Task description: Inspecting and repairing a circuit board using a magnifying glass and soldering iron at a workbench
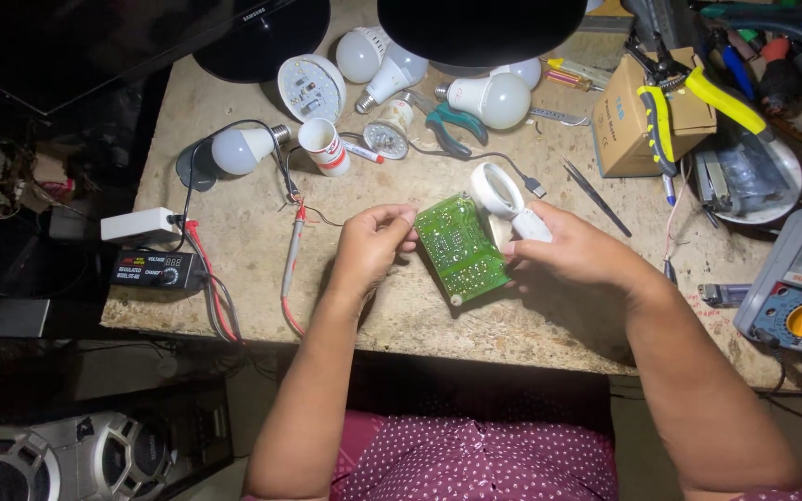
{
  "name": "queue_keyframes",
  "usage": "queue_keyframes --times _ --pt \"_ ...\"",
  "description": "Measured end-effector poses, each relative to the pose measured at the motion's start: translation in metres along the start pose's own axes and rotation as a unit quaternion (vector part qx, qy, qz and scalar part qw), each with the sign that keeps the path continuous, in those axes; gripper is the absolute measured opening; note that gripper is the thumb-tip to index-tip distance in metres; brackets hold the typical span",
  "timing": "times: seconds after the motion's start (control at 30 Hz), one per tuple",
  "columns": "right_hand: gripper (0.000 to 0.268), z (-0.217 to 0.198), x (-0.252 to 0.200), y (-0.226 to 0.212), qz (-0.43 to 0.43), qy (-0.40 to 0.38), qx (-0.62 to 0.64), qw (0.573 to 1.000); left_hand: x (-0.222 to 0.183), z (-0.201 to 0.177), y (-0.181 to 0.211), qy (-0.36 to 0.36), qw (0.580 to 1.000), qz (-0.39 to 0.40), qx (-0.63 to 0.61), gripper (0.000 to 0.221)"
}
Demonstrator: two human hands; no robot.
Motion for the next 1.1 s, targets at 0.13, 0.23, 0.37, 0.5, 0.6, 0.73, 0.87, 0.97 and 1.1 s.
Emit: queue_keyframes --times 0.13,0.23,0.37,0.5,0.6,0.73,0.87,0.97,1.1 --pt "0.022 -0.003 0.015 0.016 0.02 0.027 0.109 0.993 -0.005 -0.017 -0.032 0.01 0.997 -0.021 -0.071 0.032" --pt "0.025 -0.009 0.031 0.021 -0.016 0.057 0.151 0.987 -0.02 -0.021 -0.043 0.018 0.992 -0.027 -0.124 0.034" --pt "0.025 -0.016 0.048 0.019 -0.082 0.084 0.13 0.985 -0.055 -0.012 -0.027 0.019 0.988 -0.037 -0.151 0.042" --pt "0.026 -0.016 0.048 0.01 -0.12 0.126 0.119 0.978 -0.063 -0.002 -0.035 0.004 0.989 -0.039 -0.14 0.041" --pt "0.029 -0.02 0.056 0.033 -0.125 0.149 0.081 0.978 -0.069 0.0 -0.032 0.006 0.991 -0.031 -0.128 0.038" --pt "0.03 -0.011 0.024 0.028 -0.103 0.198 0.069 0.972 -0.06 -0.011 -0.04 0.001 0.999 0.033 -0.013 0.044" --pt "0.032 -0.007 0.022 0.073 -0.104 0.217 0.108 0.965 -0.064 -0.009 0.002 -0.032 0.992 0.114 0.053 0.086" --pt "0.029 0.008 0.007 0.08 -0.098 0.214 0.116 0.965 -0.059 -0.007 0.022 -0.088 0.967 0.182 0.154 0.103" --pt "0.036 0.021 -0.003 0.082 -0.09 0.193 0.185 0.959 -0.045 -0.002 0.017 -0.114 0.951 0.201 0.206 0.101"
Point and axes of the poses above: each hand's wrist, its own x-axis towards the middle knuckle, its own z-axis out of the palm, y = z × x, the point moved 5 cm from there along x, towards the middle knuckle, and after that the axes turned 2 degrees about -x, right-handed, at the moved point
